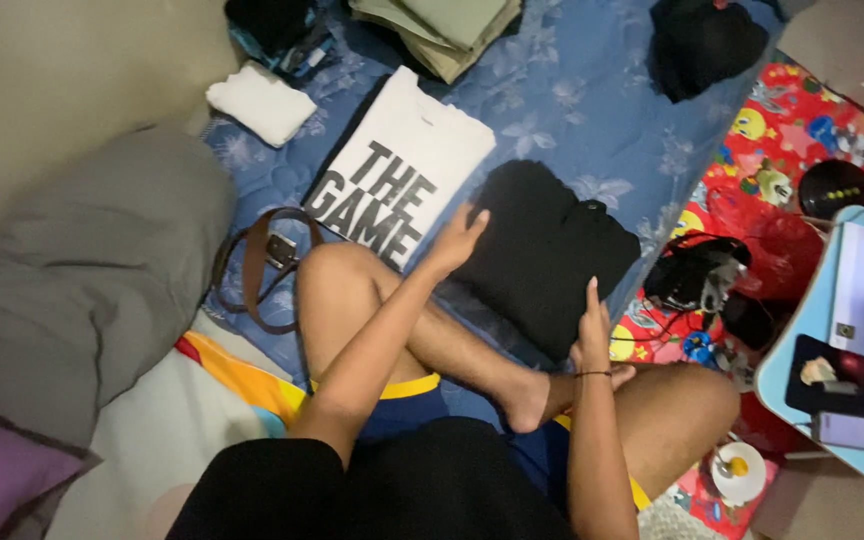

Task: Folding various items of clothing including trousers and a hoodie on a bed.

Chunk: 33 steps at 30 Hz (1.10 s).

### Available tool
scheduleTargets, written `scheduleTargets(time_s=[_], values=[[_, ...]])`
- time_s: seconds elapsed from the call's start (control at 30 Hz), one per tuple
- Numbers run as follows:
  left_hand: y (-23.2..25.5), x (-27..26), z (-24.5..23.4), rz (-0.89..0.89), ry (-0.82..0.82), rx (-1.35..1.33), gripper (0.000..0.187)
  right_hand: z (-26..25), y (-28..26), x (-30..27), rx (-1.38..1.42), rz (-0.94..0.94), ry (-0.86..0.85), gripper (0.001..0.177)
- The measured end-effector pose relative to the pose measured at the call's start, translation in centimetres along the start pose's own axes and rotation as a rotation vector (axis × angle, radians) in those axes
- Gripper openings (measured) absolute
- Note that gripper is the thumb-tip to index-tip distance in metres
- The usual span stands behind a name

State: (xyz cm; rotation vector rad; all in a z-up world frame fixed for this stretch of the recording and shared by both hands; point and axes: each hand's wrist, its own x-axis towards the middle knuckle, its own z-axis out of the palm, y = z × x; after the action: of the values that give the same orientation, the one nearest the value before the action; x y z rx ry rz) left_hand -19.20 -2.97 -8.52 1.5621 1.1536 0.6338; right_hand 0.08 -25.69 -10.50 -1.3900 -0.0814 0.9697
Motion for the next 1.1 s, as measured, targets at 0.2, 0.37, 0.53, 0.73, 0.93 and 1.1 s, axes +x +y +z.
scheduleTargets(time_s=[0.2, 0.37, 0.53, 0.73, 0.93, 1.1], values=[[13.1, -0.3, -8.8, 0.293, -0.013, 0.104, 0.056, 9.4, -4.4, -4.9, 0.368, -0.046, -0.173, 0.061], [16.7, 1.1, -18.4, 0.258, 0.120, 0.322, 0.047, 17.4, -2.4, -1.3, 0.341, -0.093, -0.344, 0.054], [5.8, 6.2, -26.0, 0.221, 0.313, 0.648, 0.050, 25.2, 3.9, 3.0, 0.029, -0.242, -0.404, 0.069], [-2.8, 7.6, -26.8, 0.188, 0.368, 0.650, 0.067, 26.5, 5.4, 3.0, -0.278, -0.343, -0.269, 0.068], [2.9, 8.5, -28.2, -0.220, 0.167, 0.293, 0.086, 25.0, 5.9, 6.4, -0.120, -0.073, -0.160, 0.066], [1.9, 12.0, -28.4, -0.310, -0.063, 0.216, 0.094, 27.8, 2.6, 7.4, 0.004, 0.118, -0.227, 0.077]])
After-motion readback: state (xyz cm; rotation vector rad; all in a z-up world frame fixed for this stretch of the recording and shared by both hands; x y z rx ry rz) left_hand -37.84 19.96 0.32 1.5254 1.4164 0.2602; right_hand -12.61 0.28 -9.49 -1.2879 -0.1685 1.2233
